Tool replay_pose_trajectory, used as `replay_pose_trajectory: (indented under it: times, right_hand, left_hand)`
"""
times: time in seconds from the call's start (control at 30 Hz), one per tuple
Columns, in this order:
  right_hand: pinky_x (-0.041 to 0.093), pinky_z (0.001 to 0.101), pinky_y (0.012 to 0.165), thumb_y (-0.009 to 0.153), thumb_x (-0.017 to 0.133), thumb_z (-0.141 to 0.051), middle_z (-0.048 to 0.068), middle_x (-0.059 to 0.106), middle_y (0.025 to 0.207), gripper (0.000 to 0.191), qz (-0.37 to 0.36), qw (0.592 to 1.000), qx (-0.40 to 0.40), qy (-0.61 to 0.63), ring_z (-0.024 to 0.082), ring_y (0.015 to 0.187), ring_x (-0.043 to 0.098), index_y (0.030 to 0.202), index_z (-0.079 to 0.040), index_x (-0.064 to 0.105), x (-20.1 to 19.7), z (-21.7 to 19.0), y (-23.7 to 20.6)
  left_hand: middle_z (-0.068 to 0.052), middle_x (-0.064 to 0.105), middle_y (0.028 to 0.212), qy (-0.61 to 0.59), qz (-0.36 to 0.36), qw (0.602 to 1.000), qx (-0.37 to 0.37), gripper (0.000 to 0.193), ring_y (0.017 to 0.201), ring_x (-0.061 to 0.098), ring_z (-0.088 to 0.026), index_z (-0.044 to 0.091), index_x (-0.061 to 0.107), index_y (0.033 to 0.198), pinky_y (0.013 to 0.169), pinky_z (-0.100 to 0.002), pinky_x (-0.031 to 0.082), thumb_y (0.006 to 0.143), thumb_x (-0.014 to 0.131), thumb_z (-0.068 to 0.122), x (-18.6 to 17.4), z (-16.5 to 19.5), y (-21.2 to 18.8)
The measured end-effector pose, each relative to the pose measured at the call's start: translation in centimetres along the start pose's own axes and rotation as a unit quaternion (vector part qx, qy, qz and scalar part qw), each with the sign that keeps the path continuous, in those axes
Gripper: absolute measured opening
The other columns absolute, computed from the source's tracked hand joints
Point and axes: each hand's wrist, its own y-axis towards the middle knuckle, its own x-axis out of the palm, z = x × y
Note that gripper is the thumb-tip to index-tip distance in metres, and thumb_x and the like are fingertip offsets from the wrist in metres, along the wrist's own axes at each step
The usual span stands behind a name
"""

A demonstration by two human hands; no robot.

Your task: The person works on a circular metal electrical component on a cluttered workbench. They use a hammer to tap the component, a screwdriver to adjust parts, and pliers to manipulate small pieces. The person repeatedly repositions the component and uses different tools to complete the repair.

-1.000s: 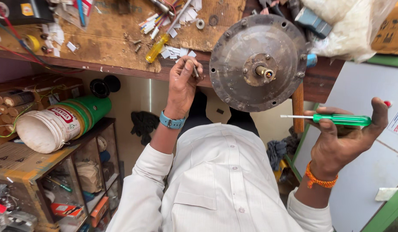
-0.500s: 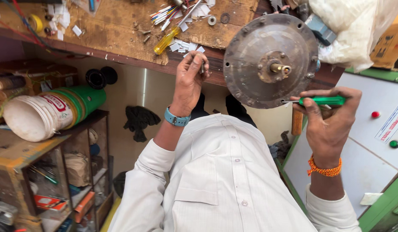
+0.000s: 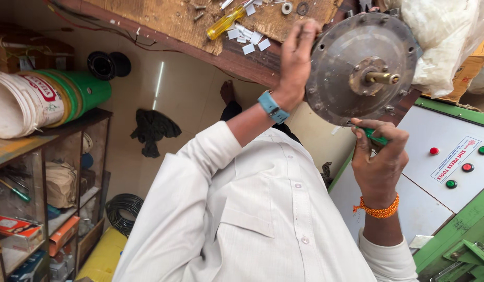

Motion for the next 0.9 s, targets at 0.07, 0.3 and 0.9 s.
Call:
replay_pose_trajectory:
  times: [0.07, 0.3, 0.9]
  right_hand:
    - [0.062, 0.0274, 0.077, 0.109, 0.064, 0.012, 0.019, 0.069, 0.117, 0.037, -0.019, 1.0, -0.017, -0.012, 0.025, 0.106, 0.076, 0.117, -0.003, 0.032, 0.2, -0.5, 0.4]
    - [0.06, 0.0333, 0.075, 0.1, 0.074, 0.009, 0.017, 0.073, 0.108, 0.037, -0.097, 0.984, -0.059, -0.135, 0.027, 0.093, 0.075, 0.119, -0.003, 0.044, -0.8, -0.8, 1.1]
    - [0.065, 0.0325, 0.089, 0.11, 0.064, 0.011, 0.025, 0.071, 0.112, 0.034, -0.047, 0.998, -0.038, 0.035, 0.032, 0.113, 0.075, 0.118, -0.003, 0.034, 0.4, 1.9, -1.0]
  left_hand:
    - [-0.005, 0.065, 0.107, -0.012, -0.039, 0.998, 0.045, 0.031, 0.106, 0.06, -0.012, 0.006, 0.058, 0.104, 0.105, -0.029, 0.047, 0.118, 0.049, 0.033, -0.1, -0.6, -0.1]
    - [-0.005, 0.071, 0.113, 0.085, -0.066, 0.99, 0.086, 0.035, 0.106, 0.066, -0.013, 0.005, 0.057, 0.105, 0.104, -0.03, 0.052, 0.118, 0.043, 0.036, 0.7, 0.7, -0.9]
    - [-0.005, 0.062, 0.103, 0.442, -0.017, 0.861, 0.251, 0.019, 0.094, 0.06, -0.031, 0.012, 0.06, 0.11, 0.084, -0.044, 0.049, 0.109, 0.053, 0.03, 1.8, 4.6, -1.4]
